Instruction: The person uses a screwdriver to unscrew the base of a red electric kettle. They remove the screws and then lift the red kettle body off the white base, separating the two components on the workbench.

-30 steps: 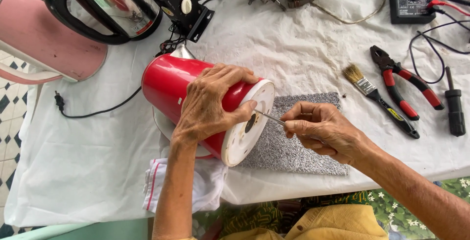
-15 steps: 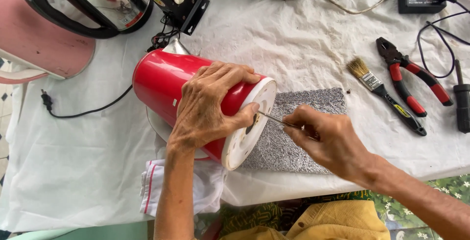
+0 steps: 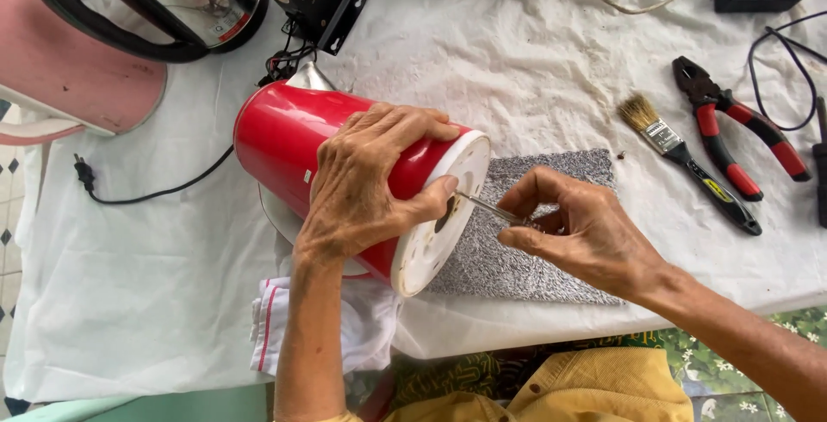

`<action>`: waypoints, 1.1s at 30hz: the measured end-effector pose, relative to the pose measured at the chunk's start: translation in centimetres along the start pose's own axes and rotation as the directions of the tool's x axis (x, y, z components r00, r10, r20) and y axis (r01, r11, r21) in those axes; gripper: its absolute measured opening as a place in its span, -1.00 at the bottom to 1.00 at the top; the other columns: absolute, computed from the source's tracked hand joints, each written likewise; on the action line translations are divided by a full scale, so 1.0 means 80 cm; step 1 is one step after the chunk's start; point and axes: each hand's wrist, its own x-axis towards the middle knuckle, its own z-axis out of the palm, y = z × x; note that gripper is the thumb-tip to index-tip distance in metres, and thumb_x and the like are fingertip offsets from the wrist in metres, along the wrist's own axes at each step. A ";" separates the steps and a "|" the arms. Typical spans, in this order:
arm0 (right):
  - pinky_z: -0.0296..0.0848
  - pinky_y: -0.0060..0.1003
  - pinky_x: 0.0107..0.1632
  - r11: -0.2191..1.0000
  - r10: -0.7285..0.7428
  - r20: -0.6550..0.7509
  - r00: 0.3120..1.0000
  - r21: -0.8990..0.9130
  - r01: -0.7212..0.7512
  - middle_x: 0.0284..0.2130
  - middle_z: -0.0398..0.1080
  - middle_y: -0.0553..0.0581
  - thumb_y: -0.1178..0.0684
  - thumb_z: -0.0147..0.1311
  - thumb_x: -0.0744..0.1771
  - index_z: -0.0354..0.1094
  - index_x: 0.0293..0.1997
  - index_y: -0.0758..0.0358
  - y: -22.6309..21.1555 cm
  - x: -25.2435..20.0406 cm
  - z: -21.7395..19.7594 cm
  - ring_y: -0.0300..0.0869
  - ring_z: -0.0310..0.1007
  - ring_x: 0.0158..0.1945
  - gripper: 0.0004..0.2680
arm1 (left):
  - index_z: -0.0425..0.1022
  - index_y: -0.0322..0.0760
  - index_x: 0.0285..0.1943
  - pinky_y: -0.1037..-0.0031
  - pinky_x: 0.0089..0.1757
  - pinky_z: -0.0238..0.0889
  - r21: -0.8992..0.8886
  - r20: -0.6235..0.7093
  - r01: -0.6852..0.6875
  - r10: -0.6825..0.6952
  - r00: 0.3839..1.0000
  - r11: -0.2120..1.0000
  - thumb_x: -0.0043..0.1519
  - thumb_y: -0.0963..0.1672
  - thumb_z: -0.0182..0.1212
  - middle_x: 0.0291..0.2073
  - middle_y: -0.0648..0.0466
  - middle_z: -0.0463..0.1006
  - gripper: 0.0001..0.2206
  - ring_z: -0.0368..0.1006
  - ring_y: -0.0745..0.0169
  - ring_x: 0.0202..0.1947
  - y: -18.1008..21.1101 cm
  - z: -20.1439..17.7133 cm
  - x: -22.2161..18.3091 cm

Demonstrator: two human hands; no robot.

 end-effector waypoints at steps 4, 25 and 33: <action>0.63 -0.45 -0.45 0.651 -0.599 0.035 0.800 -0.562 0.511 -0.31 0.47 0.06 0.15 0.24 0.31 0.32 -0.14 0.23 0.031 0.002 0.005 -0.27 0.53 -0.48 -0.85 | 0.52 -0.16 0.02 0.21 0.00 0.32 -0.001 0.007 0.019 -0.019 1.000 1.000 0.11 -0.04 0.23 -0.04 0.11 0.64 -0.68 0.50 0.11 -0.01 0.000 0.001 -0.001; 0.51 -0.27 -0.15 0.612 -0.595 0.008 0.804 -0.644 0.459 -0.12 0.48 0.04 0.06 0.14 0.34 0.34 0.11 0.10 0.032 -0.028 0.027 -0.16 0.53 -0.08 -0.77 | 0.51 -0.15 0.11 0.12 0.04 0.20 -0.110 0.243 -0.071 0.096 0.965 0.991 0.19 0.03 0.02 0.00 0.05 0.65 -0.61 0.53 0.09 0.01 -0.018 -0.008 0.018; 0.44 -0.32 -0.53 0.418 -0.655 0.113 0.747 -0.770 0.483 -0.09 0.36 0.10 0.32 -0.03 0.33 0.18 0.39 0.14 0.045 -0.034 0.026 -0.20 0.42 -0.43 -0.57 | 0.55 -0.18 0.04 0.16 -0.01 0.24 -0.094 0.217 -0.073 0.092 0.972 0.993 0.16 0.02 0.02 -0.07 0.04 0.67 -0.62 0.54 0.06 -0.08 -0.015 -0.006 0.020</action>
